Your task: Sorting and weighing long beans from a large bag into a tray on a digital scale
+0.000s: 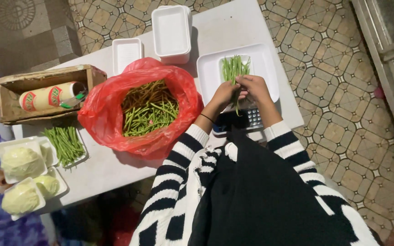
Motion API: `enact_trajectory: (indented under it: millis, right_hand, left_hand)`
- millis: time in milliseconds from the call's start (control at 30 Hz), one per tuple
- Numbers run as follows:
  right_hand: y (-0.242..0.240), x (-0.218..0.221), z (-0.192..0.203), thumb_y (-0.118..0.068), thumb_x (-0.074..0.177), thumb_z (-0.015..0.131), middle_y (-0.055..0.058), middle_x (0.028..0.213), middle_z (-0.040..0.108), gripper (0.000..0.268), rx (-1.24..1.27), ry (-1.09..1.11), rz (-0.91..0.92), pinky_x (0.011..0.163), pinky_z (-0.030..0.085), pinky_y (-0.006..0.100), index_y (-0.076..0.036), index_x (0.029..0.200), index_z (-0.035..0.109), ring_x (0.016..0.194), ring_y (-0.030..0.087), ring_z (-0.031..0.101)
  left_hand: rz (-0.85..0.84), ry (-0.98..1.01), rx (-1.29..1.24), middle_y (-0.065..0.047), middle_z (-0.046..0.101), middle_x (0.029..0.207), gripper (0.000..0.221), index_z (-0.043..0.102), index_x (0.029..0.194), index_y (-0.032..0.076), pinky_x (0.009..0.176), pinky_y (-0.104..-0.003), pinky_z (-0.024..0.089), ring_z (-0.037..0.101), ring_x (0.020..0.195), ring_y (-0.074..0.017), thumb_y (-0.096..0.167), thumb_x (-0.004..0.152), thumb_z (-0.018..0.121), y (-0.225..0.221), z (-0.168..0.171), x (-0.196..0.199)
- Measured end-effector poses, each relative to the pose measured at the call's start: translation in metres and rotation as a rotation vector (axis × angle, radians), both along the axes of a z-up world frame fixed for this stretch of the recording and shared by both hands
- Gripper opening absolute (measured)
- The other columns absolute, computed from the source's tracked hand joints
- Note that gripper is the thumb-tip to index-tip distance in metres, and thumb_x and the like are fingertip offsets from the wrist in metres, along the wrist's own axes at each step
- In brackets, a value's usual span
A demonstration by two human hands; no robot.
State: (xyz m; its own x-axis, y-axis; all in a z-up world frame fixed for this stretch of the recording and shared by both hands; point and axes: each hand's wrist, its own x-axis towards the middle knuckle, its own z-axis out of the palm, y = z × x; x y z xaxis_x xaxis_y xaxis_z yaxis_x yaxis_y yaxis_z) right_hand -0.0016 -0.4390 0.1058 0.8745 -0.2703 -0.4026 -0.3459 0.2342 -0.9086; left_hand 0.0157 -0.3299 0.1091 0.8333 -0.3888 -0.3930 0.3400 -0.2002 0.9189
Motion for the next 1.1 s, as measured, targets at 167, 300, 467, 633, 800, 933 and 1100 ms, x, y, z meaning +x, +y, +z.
enact_trajectory:
  millis: [167,300,467,633,800,933,1100]
  right_hand:
    - [-0.029,0.016,0.025,-0.022,0.085,0.083,0.008,0.073,0.066,0.026,-0.089,0.039,0.076,0.048,0.049,0.018,-0.001,0.098,0.076,0.056,0.005,0.056]
    - [-0.046,0.040,0.011,-0.023,0.083,0.086,0.009,0.072,0.069,0.026,-0.198,0.031,0.129,0.051,0.053,0.026,-0.002,0.096,0.078,0.059,0.009,0.060]
    - [-0.037,0.040,0.054,-0.019,0.083,0.086,0.012,0.071,0.067,0.027,-0.218,0.072,0.234,0.054,0.059,0.028,0.001,0.097,0.076,0.058,0.013,0.066]
    - [-0.048,0.070,0.011,-0.028,0.081,0.091,0.011,0.066,0.070,0.031,-0.377,0.035,0.335,0.053,0.056,0.028,-0.002,0.092,0.078,0.055,0.015,0.069]
    - [-0.059,0.083,-0.008,-0.029,0.080,0.090,0.010,0.064,0.069,0.031,-0.452,0.041,0.404,0.059,0.058,0.028,-0.002,0.090,0.078,0.058,0.018,0.072]
    - [-0.066,0.085,-0.033,-0.035,0.080,0.092,0.006,0.054,0.066,0.030,-0.624,0.032,0.447,0.055,0.055,0.027,-0.009,0.076,0.077,0.050,0.018,0.070]
    - [-0.062,0.081,-0.014,-0.025,0.079,0.090,0.012,0.062,0.071,0.021,-0.666,0.045,0.470,0.063,0.057,0.028,-0.007,0.082,0.079,0.059,0.023,0.074]
  left_hand:
    - [0.081,0.085,0.017,-0.028,0.065,0.125,0.052,0.069,0.115,-0.002,0.107,-0.052,0.043,0.057,0.126,-0.0441,0.039,0.084,0.071,-0.035,0.030,-0.001]
    - [0.135,0.119,0.043,-0.027,0.060,0.140,0.055,0.067,0.127,-0.001,0.116,-0.052,0.037,0.050,0.138,-0.0441,0.042,0.092,0.065,-0.041,0.023,0.009]
    - [0.146,0.048,0.181,-0.029,0.055,0.145,0.058,0.061,0.137,0.000,0.118,-0.053,0.034,0.046,0.143,-0.0408,0.040,0.096,0.062,-0.043,-0.032,0.031]
    - [0.226,0.018,0.245,-0.024,0.070,0.118,0.039,0.070,0.124,0.006,0.100,-0.056,0.049,0.063,0.122,-0.0427,0.031,0.095,0.060,-0.025,-0.058,0.049]
    - [0.287,-0.017,0.259,-0.025,0.072,0.112,0.035,0.071,0.123,0.006,0.099,-0.054,0.052,0.066,0.118,-0.0430,0.025,0.097,0.059,-0.018,-0.030,0.044]
    - [0.307,-0.055,0.271,-0.025,0.072,0.114,0.034,0.070,0.125,0.007,0.100,-0.055,0.051,0.064,0.120,-0.0452,0.022,0.097,0.059,-0.014,-0.038,0.039]
    - [0.304,-0.135,0.287,-0.036,0.064,0.128,0.046,0.061,0.133,-0.011,0.110,-0.057,0.044,0.056,0.129,-0.0506,0.019,0.098,0.057,-0.014,-0.012,0.033]
